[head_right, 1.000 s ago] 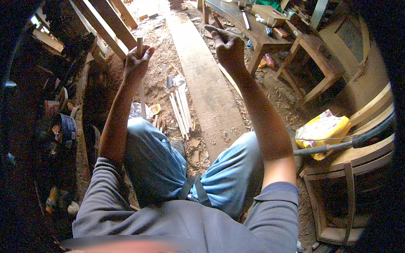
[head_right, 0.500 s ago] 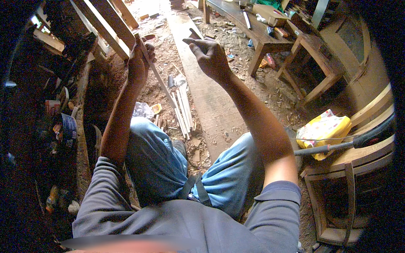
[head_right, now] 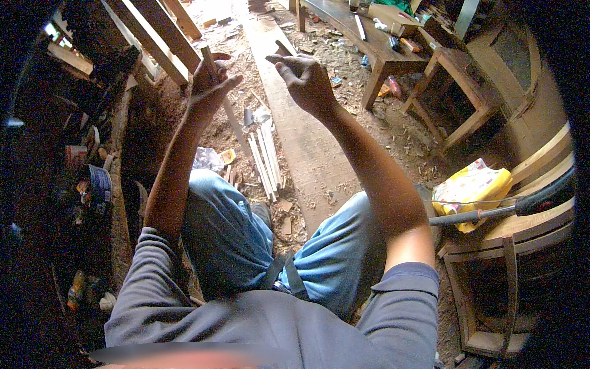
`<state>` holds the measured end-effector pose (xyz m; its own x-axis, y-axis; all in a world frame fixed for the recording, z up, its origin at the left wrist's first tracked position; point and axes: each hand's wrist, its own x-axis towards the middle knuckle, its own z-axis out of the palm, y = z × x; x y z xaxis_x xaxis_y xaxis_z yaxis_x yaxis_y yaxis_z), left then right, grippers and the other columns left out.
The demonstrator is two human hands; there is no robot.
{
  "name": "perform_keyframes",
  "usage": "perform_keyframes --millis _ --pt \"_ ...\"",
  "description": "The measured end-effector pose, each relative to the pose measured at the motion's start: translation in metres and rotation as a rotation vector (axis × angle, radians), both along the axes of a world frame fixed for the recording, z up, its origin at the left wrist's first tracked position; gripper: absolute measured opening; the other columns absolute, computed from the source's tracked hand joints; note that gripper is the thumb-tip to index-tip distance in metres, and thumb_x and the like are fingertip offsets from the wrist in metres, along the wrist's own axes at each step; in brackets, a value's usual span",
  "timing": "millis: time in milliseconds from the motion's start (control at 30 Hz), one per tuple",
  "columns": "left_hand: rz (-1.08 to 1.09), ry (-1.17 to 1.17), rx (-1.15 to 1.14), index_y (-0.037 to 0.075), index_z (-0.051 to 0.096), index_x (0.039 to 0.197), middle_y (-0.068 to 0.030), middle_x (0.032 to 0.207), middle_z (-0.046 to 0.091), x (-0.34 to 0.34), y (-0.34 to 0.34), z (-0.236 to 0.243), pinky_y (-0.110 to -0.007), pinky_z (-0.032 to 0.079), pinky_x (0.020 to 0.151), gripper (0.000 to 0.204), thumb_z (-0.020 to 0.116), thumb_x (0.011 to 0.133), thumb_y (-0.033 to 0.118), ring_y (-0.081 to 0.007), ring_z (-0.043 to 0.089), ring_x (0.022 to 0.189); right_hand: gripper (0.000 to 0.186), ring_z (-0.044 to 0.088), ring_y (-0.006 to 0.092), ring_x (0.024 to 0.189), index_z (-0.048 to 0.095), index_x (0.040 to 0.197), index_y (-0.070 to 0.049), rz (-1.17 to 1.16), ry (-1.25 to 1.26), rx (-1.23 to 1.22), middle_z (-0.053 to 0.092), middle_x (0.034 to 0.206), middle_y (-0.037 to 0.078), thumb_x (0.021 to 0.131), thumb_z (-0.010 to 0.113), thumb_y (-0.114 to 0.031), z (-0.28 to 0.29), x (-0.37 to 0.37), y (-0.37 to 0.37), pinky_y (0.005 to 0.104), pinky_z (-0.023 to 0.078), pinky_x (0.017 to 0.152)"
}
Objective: The person sits on the floor and uses a small knife to shave and shape thin wooden sticks. They hold each stick with one hand and carefully pare the edges with the other, then place the finished pieces on a pile nearby.
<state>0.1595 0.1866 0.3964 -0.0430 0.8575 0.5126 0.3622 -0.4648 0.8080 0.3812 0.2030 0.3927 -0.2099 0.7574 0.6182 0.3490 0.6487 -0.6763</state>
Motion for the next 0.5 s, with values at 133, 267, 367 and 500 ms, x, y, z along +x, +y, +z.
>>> perform_keyframes --millis 133,267,367,500 --pt "-0.138 -0.289 -0.109 0.006 0.060 0.106 0.0057 0.072 0.038 -0.0049 0.0055 0.0034 -0.024 0.036 0.059 0.029 0.069 0.094 0.031 -0.0064 0.039 0.064 0.028 0.065 0.0241 0.078 0.074 0.116 -0.012 0.003 -0.017 0.020 0.069 0.084 0.017 0.096 0.056 -0.019 0.0031 -0.0004 -0.0019 0.0377 0.052 0.075" --pt "-0.189 -0.397 -0.151 0.006 0.061 0.105 0.0045 0.072 0.039 -0.0080 0.0048 0.0042 -0.025 0.037 0.063 0.038 0.061 0.098 0.043 -0.0076 0.041 0.066 0.028 0.065 0.0240 0.077 0.074 0.116 -0.011 -0.016 -0.065 -0.021 0.069 0.083 0.017 0.096 0.056 -0.018 0.0045 0.0006 -0.0035 0.0375 0.052 0.073" --pt "-0.099 -0.236 -0.039 0.006 0.061 0.103 0.0042 0.073 0.043 -0.0033 0.0012 0.0013 -0.025 0.037 0.061 0.032 0.062 0.098 0.038 -0.0071 0.041 0.066 0.026 0.065 0.0165 0.081 0.074 0.119 -0.014 -0.005 -0.079 -0.015 0.069 0.092 0.011 0.100 0.057 -0.020 0.0041 0.0013 -0.0030 0.0296 0.050 0.074" --pt "-0.129 -0.265 -0.067 0.007 0.059 0.101 0.0047 0.074 0.046 -0.0002 0.0010 0.0032 -0.023 0.037 0.058 0.021 0.063 0.095 0.026 -0.0063 0.041 0.064 0.027 0.065 0.0196 0.081 0.074 0.118 -0.013 0.000 -0.059 0.006 0.069 0.090 0.014 0.098 0.057 -0.019 0.0021 0.0004 -0.0003 0.0322 0.051 0.075"
